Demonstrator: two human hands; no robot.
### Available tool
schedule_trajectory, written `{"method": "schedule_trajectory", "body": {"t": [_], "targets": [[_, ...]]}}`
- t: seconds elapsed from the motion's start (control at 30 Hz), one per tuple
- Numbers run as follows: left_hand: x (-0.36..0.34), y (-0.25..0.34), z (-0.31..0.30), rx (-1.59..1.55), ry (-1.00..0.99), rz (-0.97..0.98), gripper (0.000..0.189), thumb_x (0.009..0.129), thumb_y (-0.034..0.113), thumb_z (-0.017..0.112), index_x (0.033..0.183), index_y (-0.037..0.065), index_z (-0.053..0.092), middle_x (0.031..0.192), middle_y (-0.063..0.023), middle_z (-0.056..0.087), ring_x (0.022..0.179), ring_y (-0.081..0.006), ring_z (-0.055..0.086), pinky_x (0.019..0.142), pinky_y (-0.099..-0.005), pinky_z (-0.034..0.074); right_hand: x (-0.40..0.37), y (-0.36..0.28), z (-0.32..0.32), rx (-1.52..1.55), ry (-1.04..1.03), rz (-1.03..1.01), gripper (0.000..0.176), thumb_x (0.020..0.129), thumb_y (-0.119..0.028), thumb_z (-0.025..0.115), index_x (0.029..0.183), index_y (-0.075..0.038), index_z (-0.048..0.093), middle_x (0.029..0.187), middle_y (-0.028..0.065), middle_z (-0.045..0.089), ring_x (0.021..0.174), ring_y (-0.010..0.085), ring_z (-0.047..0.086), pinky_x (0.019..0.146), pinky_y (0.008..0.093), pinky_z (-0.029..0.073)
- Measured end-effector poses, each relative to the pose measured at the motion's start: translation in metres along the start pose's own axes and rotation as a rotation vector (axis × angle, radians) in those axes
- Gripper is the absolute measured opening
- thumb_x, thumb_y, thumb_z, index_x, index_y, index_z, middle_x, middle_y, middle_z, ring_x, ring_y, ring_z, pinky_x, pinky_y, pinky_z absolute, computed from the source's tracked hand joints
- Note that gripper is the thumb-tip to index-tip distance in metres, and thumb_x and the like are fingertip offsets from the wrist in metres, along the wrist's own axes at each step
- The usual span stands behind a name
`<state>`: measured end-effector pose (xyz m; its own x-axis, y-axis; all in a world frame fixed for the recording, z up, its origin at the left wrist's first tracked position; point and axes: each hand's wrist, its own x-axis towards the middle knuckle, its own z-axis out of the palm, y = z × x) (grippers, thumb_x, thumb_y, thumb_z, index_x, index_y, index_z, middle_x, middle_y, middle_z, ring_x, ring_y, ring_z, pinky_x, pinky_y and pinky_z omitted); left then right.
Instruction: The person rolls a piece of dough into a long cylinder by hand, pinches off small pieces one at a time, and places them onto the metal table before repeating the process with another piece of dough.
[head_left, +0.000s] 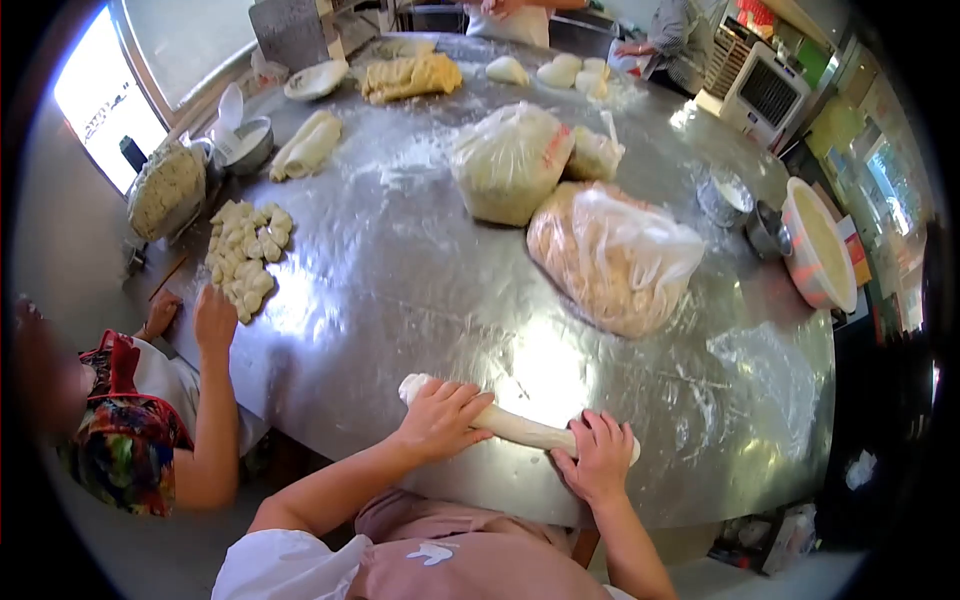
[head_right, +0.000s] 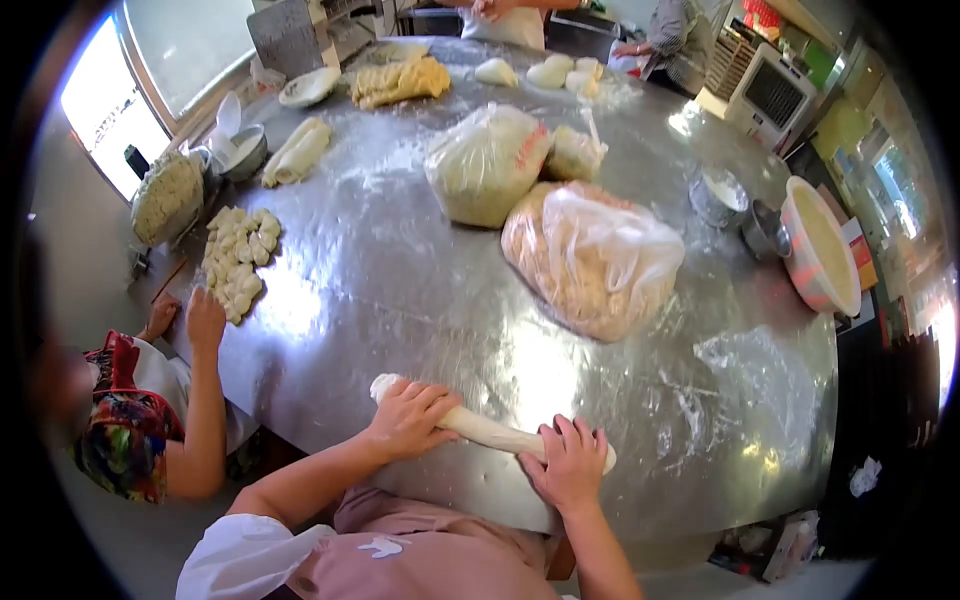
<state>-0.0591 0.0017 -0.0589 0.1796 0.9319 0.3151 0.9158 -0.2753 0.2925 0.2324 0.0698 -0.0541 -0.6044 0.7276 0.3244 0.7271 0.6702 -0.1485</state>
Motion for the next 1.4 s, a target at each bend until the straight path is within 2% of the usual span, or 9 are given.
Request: {"method": "schedule_trajectory", "body": {"t": [0.3, 0.43, 0.53, 0.67, 0.97, 1.1, 1.17, 1.3, 1.4], "targets": [[0.053, -0.017, -0.020, -0.047, -0.402, -0.223, 0.065, 0.087, 0.071, 0.055, 0.087, 0.007, 0.069, 0.086, -0.0132, 0.069, 0.082, -0.0367, 0.068, 0.071, -0.0464, 0.053, 0.039, 0.043, 0.003, 0.045, 0.017, -0.075, 0.045, 0.076, -0.057, 0.076, 0.075, -0.015, 0.062, 0.072, 0.0058, 0.057, 0.065, 0.0281, 0.061, 0.053, 0.0406, 0.048], [0.049, -0.012, -0.029, -0.045, -0.555, -0.363, 0.065, 0.087, 0.070, 0.056, 0.094, 0.007, 0.069, 0.090, -0.0134, 0.069, 0.086, -0.0369, 0.068, 0.074, -0.0464, 0.053, 0.030, 0.045, 0.000, 0.073, -0.016, 0.005, 0.042, 0.075, -0.053, 0.078, 0.074, -0.014, 0.062, 0.071, 0.0061, 0.057, 0.064, 0.0290, 0.061, 0.053, 0.0416, 0.048], [0.039, -0.010, -0.014, -0.104, -0.424, -0.340, 0.060, 0.083, 0.065, 0.065, 0.104, 0.009, 0.066, 0.099, -0.0132, 0.068, 0.096, -0.0349, 0.067, 0.079, -0.0446, 0.052, 0.032, 0.044, 0.011, 0.058, 0.035, -0.015, 0.039, 0.075, -0.051, 0.079, 0.078, -0.015, 0.065, 0.073, 0.0058, 0.058, 0.068, 0.0288, 0.062, 0.055, 0.0415, 0.049], [0.008, -0.025, -0.024, 0.081, 0.101, 0.020, 0.064, 0.073, 0.055, 0.078, 0.119, 0.012, 0.063, 0.102, -0.0086, 0.062, 0.097, -0.0298, 0.062, 0.082, -0.0417, 0.050, 0.028, 0.045, -0.021, 0.014, 0.163, -0.166, 0.046, 0.071, -0.053, 0.080, 0.098, -0.016, 0.069, 0.085, 0.0056, 0.061, 0.077, 0.0299, 0.062, 0.064, 0.0441, 0.050], [0.020, -0.050, -0.012, -0.006, -0.250, -0.117, 0.061, 0.072, 0.066, 0.075, 0.092, 0.009, 0.068, 0.090, -0.0122, 0.065, 0.089, -0.0314, 0.065, 0.072, -0.0418, 0.054, 0.029, 0.078, -0.015, 0.022, -0.037, -0.059, 0.047, 0.073, -0.055, 0.080, 0.096, -0.016, 0.069, 0.079, 0.0069, 0.060, 0.069, 0.0297, 0.063, 0.057, 0.0412, 0.050], [0.005, -0.051, -0.042, 0.055, -0.501, -0.290, 0.071, 0.076, 0.076, 0.064, 0.103, 0.011, 0.068, 0.095, -0.0126, 0.069, 0.091, -0.0338, 0.067, 0.077, -0.0435, 0.054, 0.006, 0.098, -0.025, 0.066, -0.002, -0.049, 0.044, 0.074, -0.056, 0.078, 0.093, -0.016, 0.070, 0.072, 0.0074, 0.059, 0.058, 0.0298, 0.060, 0.049, 0.0398, 0.047], [-0.010, -0.053, -0.025, 0.084, -0.445, -0.291, 0.070, 0.076, 0.075, 0.066, 0.106, 0.011, 0.066, 0.093, -0.0120, 0.070, 0.086, -0.0343, 0.068, 0.075, -0.0444, 0.055, -0.004, 0.095, -0.018, 0.000, -0.094, 0.042, 0.046, 0.073, -0.057, 0.078, 0.095, -0.017, 0.071, 0.077, 0.0065, 0.062, 0.065, 0.0298, 0.063, 0.057, 0.0413, 0.050], [0.010, -0.039, -0.035, 0.013, -0.415, -0.369, 0.074, 0.077, 0.068, 0.069, 0.127, 0.014, 0.059, 0.113, -0.0145, 0.066, 0.106, -0.0339, 0.062, 0.090, -0.0466, 0.048, 0.015, 0.074, -0.039, -0.031, -0.219, 0.077, 0.046, 0.079, -0.053, 0.076, 0.106, -0.015, 0.070, 0.099, 0.0093, 0.067, 0.094, 0.0323, 0.065, 0.083, 0.0470, 0.050], [0.027, -0.001, -0.053, 0.095, -0.208, -0.247, 0.074, 0.078, 0.057, 0.074, 0.136, 0.015, 0.055, 0.128, -0.0143, 0.058, 0.123, -0.0337, 0.054, 0.101, -0.0487, 0.041, 0.035, 0.054, -0.039, 0.055, -0.019, 0.031, 0.045, 0.087, -0.044, 0.070, 0.118, -0.012, 0.066, 0.123, 0.0138, 0.062, 0.118, 0.0360, 0.056, 0.101, 0.0529, 0.040]]}}
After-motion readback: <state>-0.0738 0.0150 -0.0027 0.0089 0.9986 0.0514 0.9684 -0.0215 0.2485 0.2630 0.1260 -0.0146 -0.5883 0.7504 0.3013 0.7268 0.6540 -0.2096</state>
